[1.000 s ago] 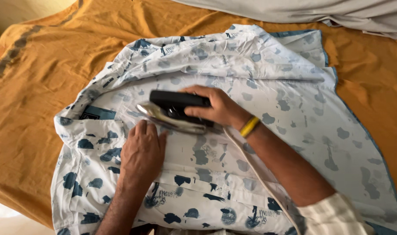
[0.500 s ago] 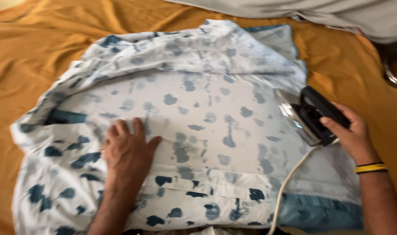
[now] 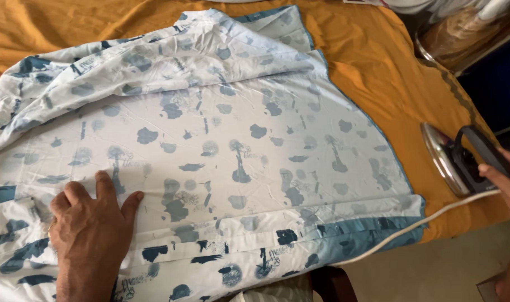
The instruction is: The person irons a white shirt with a blue pattern on a bed by hand using an iron, pressing the collar, sleeves, and body of the shirt.
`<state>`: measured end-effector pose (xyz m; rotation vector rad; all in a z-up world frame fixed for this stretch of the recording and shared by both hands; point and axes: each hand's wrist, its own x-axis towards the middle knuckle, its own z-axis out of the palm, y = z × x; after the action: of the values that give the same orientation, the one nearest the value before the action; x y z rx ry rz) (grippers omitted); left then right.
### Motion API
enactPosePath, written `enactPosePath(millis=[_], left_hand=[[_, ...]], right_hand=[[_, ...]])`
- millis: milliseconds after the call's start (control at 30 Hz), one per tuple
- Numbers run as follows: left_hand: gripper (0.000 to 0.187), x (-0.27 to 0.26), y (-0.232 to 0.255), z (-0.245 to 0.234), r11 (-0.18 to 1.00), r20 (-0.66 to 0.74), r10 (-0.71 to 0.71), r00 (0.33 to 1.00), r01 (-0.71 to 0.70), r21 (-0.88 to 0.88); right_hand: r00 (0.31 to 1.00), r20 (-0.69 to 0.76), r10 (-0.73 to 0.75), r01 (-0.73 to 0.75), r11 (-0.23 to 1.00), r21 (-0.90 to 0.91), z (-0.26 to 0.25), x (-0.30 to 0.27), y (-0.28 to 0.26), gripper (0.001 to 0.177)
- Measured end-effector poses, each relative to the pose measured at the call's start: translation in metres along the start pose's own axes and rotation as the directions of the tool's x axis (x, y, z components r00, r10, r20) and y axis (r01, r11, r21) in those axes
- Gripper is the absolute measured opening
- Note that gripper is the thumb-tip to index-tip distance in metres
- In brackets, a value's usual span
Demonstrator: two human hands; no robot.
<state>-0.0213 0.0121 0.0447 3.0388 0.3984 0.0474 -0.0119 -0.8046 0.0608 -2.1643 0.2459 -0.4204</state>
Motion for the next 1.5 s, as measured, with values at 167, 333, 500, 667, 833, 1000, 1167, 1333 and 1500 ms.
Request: enactPosePath(millis=[167,333,500,667,833,1000,1167,1333,1500], left_hand=[[0.076,-0.002,0.001,0.007,0.998,-0.061,0.032,0.998,-0.028,0.064],[0.076,0.005,-0.001,0.014,0.998,0.022,-0.016,1.0,0.015,0.058],[0.081,0.014,-0.002,0.019,0.99,0.111,-0.103,0.988,0.091,0.106],[0.082,0.014,-0.007,0.036,0.982,0.066,-0.081,0.995,0.068,0.178],[0.082,0.017,-0.009,0.045,0.967,-0.03,-0.043,0.999,0.049,0.251],[0.083,0.015,-0.022,0.058,0.974,-0.069,0.008,0.998,0.008,0.225],[0.083,0.015,-0.031,0.077,0.933,-0.095,0.059,0.994,-0.021,0.359],[0.083,0.024,-0.044,0.111,0.961,-0.139,0.009,0.99,0.03,0.276],[0.085,0.029,-0.06,0.149,0.923,-0.224,0.058,0.973,0.033,0.384]], right_hand=[[0.998,-0.055,-0.039,0.039,0.999,0.006,0.006,0.02,-0.003,0.05],[0.987,0.04,0.154,-0.14,0.961,-0.237,-0.004,0.041,-0.022,0.055],[0.907,0.127,0.402,-0.263,0.775,-0.574,-0.069,0.045,-0.022,0.063],[0.876,0.049,0.48,-0.362,0.721,-0.591,-0.096,-0.013,-0.005,0.059],[0.933,-0.105,0.344,-0.358,0.867,-0.347,-0.085,-0.057,-0.023,0.055],[0.936,-0.307,0.171,-0.18,0.984,0.0,-0.05,-0.051,-0.036,0.052],[0.812,-0.575,0.101,0.086,0.953,0.29,-0.033,-0.073,-0.055,0.049],[0.835,-0.534,0.134,0.158,0.871,0.465,0.037,-0.053,-0.06,0.046],[0.971,-0.202,-0.131,0.193,0.925,0.329,0.103,-0.003,-0.042,0.048]])
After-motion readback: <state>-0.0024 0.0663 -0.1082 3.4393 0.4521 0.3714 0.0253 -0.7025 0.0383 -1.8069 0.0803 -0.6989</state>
